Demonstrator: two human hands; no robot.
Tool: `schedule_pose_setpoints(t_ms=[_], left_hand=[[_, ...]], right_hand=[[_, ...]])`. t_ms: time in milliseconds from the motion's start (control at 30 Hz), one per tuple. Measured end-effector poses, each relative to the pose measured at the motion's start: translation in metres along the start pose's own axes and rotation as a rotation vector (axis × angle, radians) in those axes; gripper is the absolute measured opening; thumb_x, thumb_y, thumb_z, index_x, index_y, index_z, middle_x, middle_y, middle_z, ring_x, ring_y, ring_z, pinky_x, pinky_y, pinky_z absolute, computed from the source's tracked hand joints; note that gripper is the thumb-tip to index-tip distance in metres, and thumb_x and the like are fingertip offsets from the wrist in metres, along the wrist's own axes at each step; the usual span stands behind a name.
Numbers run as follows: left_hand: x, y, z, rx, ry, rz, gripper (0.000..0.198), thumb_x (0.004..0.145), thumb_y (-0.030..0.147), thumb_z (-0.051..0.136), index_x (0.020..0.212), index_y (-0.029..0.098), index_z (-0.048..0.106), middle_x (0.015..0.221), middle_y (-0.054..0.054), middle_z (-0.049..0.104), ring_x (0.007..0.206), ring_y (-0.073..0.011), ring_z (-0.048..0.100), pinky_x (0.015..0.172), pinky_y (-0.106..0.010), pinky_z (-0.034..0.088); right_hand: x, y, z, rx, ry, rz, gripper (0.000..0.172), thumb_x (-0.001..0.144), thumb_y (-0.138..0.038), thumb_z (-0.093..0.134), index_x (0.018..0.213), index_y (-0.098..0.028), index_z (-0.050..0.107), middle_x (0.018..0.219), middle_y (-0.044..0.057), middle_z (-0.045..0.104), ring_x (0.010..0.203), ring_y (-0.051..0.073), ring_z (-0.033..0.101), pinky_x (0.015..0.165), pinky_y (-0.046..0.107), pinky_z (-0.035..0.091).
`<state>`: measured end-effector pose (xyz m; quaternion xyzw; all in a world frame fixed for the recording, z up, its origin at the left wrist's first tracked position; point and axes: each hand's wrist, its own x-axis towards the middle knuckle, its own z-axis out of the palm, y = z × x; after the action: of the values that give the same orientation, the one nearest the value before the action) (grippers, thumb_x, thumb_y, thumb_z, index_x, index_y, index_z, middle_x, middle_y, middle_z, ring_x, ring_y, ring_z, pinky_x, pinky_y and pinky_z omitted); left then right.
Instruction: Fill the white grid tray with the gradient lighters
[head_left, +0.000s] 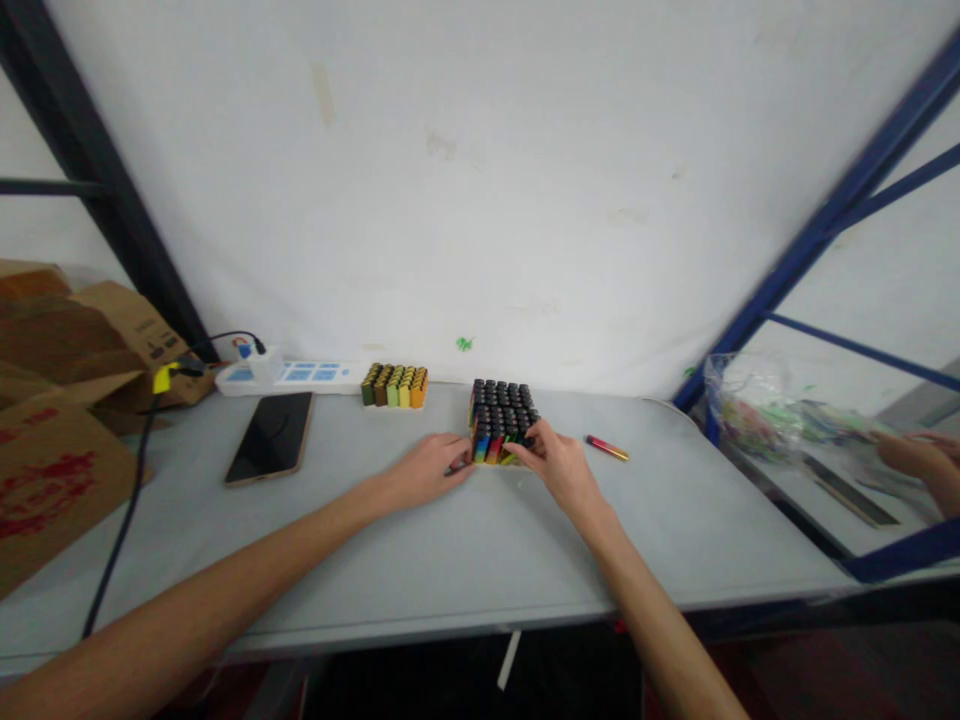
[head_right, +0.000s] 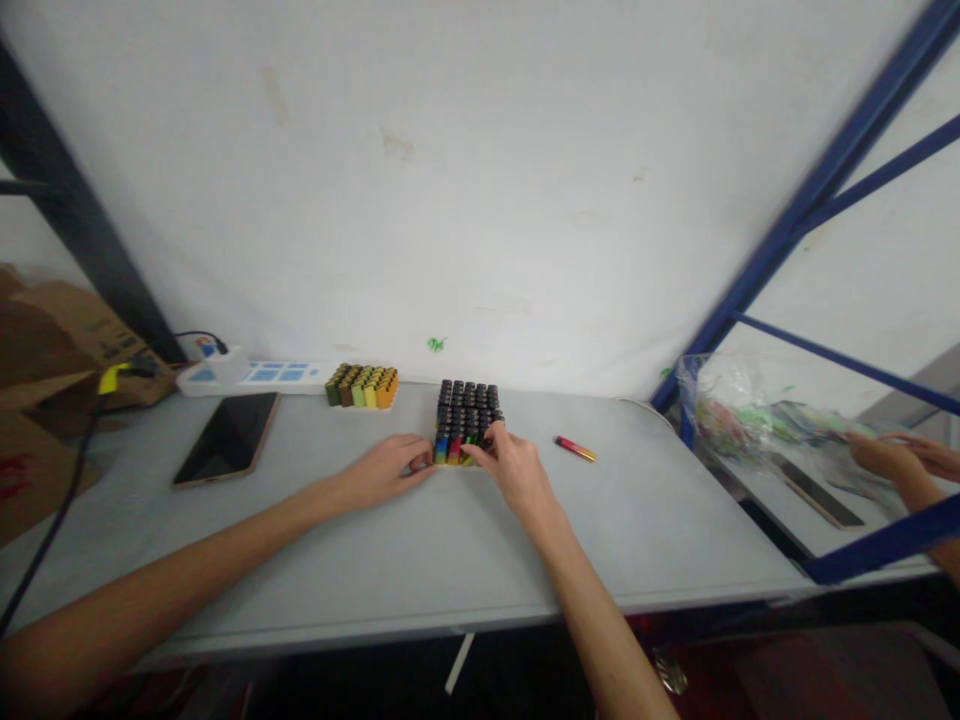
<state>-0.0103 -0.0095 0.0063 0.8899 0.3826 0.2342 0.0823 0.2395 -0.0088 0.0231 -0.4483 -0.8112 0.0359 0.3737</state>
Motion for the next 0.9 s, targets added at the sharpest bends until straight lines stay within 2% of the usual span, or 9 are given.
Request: schedule_pose_setpoints(t_ms=[233,433,633,900], left_hand=[[0.001,0.000,-0.001,0.004,-0.017,-0.016,0.012,0.095,0.028,0.053,0.087,0.019,0.056,0.079,-0.002,0.060,0.071,-0.0177,0.056,0.069,-0.028,0.043],[0.001,-0.002,0.001,0.011,-0.024,-0.015,0.012,0.094,0.027,0.054,0.085,0.019,0.056,0.078,-0.001,0.059,0.072,-0.0180,0.057,0.070,-0.028,0.043],[0.001,-0.003,0.000,0.014,-0.023,-0.021,0.014,0.095,0.028,0.053,0.085,0.019,0.056,0.078,-0.002,0.059,0.072,-0.0178,0.056,0.070,-0.028,0.043],[0.002,-0.001,0.000,0.001,-0.019,-0.023,0.018,0.096,0.031,0.052,0.083,0.019,0.055,0.077,-0.001,0.057,0.070,-0.0178,0.055,0.068,-0.028,0.042]], right_hand=[[-0.001,-0.007,0.002,-0.068,-0.060,0.122,0.039,0.095,-0.060,0.054,0.087,-0.021,0.052,0.053,-0.001,0.063,0.046,0.015,0.060,0.048,0.021,0.038],[0.002,-0.010,0.003,-0.004,-0.112,0.126,0.038,0.093,-0.057,0.060,0.086,-0.021,0.054,0.050,-0.003,0.060,0.039,0.012,0.052,0.043,0.020,0.033],[0.005,-0.009,-0.002,0.191,-0.150,0.185,0.036,0.090,-0.053,0.066,0.086,-0.020,0.054,0.046,-0.006,0.057,0.038,0.011,0.053,0.041,0.018,0.036],[0.006,-0.010,-0.003,0.284,-0.266,0.073,0.035,0.094,-0.054,0.060,0.086,-0.020,0.058,0.060,-0.002,0.067,0.051,0.013,0.064,0.054,0.021,0.048]])
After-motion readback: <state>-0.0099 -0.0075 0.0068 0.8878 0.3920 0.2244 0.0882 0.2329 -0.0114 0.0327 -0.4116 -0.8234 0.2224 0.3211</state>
